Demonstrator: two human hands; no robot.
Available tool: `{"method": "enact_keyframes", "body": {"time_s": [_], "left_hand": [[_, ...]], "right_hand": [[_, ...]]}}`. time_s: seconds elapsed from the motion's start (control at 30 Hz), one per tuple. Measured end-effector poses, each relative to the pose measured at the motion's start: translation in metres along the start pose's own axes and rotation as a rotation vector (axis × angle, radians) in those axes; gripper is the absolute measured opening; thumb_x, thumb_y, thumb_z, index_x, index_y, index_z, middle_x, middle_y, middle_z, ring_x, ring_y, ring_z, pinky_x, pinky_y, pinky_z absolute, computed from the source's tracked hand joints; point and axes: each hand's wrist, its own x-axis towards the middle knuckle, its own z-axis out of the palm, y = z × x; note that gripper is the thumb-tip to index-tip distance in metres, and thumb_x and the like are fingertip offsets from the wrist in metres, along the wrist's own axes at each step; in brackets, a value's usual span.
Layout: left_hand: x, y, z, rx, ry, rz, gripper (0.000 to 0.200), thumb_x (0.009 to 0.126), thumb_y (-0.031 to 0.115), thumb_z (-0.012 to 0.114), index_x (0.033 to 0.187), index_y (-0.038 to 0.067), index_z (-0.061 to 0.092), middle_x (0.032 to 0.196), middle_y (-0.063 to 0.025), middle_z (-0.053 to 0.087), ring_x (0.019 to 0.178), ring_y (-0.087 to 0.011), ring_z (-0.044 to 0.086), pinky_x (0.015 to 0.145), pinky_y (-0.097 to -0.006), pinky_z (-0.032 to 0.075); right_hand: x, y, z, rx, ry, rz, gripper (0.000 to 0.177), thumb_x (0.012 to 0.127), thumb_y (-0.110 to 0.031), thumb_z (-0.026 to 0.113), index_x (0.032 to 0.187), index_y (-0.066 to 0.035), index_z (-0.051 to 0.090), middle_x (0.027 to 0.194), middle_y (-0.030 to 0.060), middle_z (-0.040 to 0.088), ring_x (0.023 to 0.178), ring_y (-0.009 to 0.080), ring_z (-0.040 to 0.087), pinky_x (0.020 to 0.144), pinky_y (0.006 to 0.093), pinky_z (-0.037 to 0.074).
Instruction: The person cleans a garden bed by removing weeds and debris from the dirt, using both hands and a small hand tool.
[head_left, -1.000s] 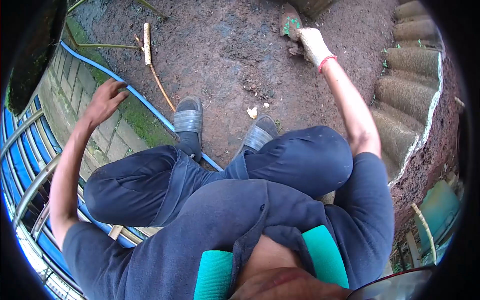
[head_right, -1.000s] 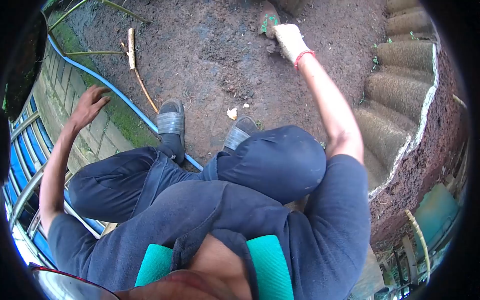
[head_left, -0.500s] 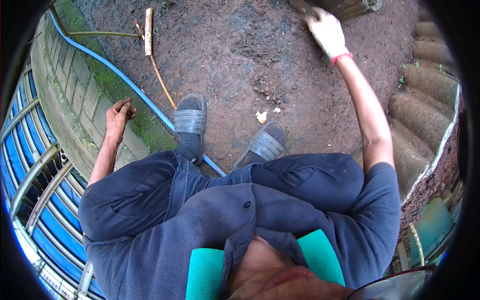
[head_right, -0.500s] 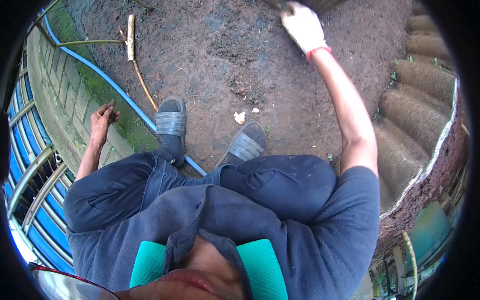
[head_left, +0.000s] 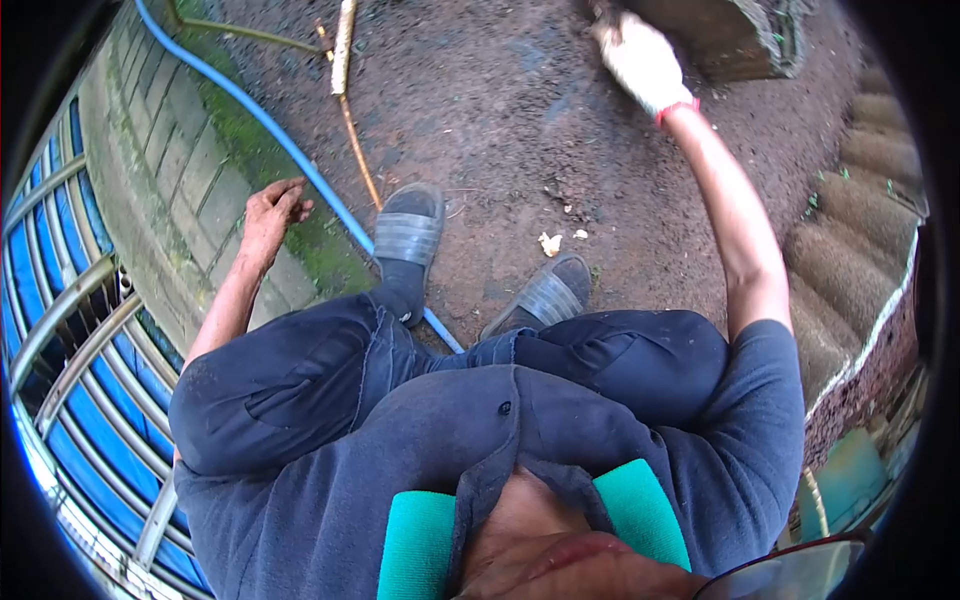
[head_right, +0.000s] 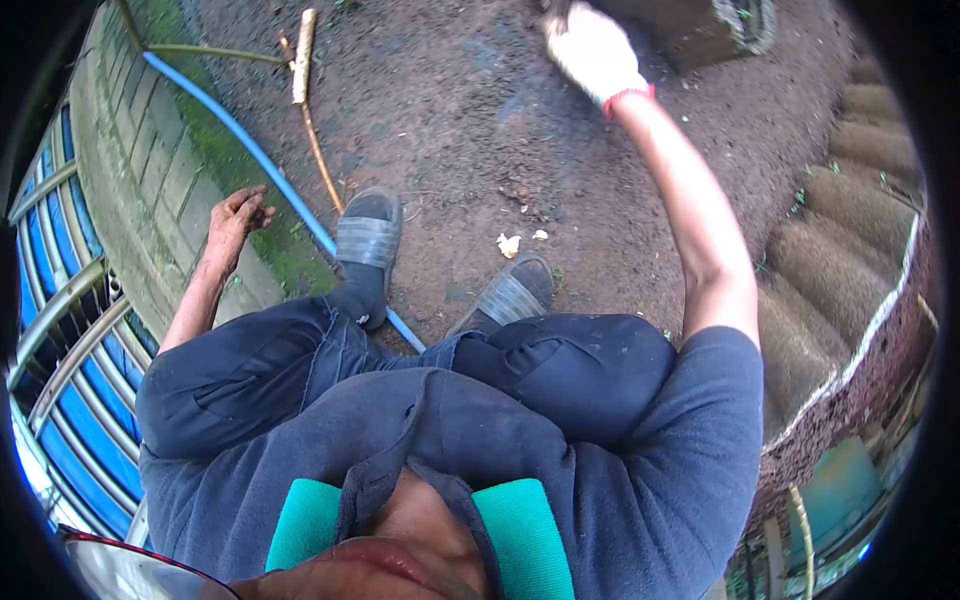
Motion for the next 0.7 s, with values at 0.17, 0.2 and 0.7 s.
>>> {"method": "enact_keyframes", "body": {"time_s": [0.17, 0.2, 0.7], "left_hand": [[-0.001, -0.012, -0.005, -0.063, 0.045, -0.058, 0.036, 0.099, 0.014, 0.057, 0.127, -0.007, 0.058, 0.095, -0.0104, 0.069, 0.083, -0.0146, 0.068, 0.074, -0.0262, 0.056], [-0.004, -0.015, -0.005, -0.078, 0.051, -0.086, 0.037, 0.099, 0.015, 0.057, 0.128, -0.007, 0.058, 0.095, -0.0105, 0.069, 0.084, -0.0154, 0.069, 0.076, -0.0265, 0.057], [-0.010, 0.002, 0.002, -0.027, -0.033, -0.111, 0.039, 0.098, 0.015, 0.057, 0.129, -0.007, 0.057, 0.103, -0.0141, 0.069, 0.090, -0.0176, 0.069, 0.082, -0.0284, 0.057]], "right_hand": [[0.071, -0.030, 0.024, -0.007, 0.205, -0.156, 0.030, 0.083, -0.016, 0.054, 0.106, 0.000, 0.066, 0.098, 0.0265, 0.066, 0.092, 0.0423, 0.064, 0.084, 0.0475, 0.052], [0.075, -0.038, 0.029, 0.041, 0.281, -0.201, 0.030, 0.081, -0.017, 0.055, 0.104, -0.001, 0.067, 0.096, 0.0252, 0.067, 0.088, 0.0423, 0.065, 0.084, 0.0480, 0.052], [0.047, -0.080, 0.027, -0.151, -0.254, -0.680, 0.044, 0.073, -0.012, 0.059, 0.116, -0.008, 0.069, 0.101, 0.0220, 0.069, 0.101, 0.0330, 0.066, 0.092, 0.0410, 0.052]]}}
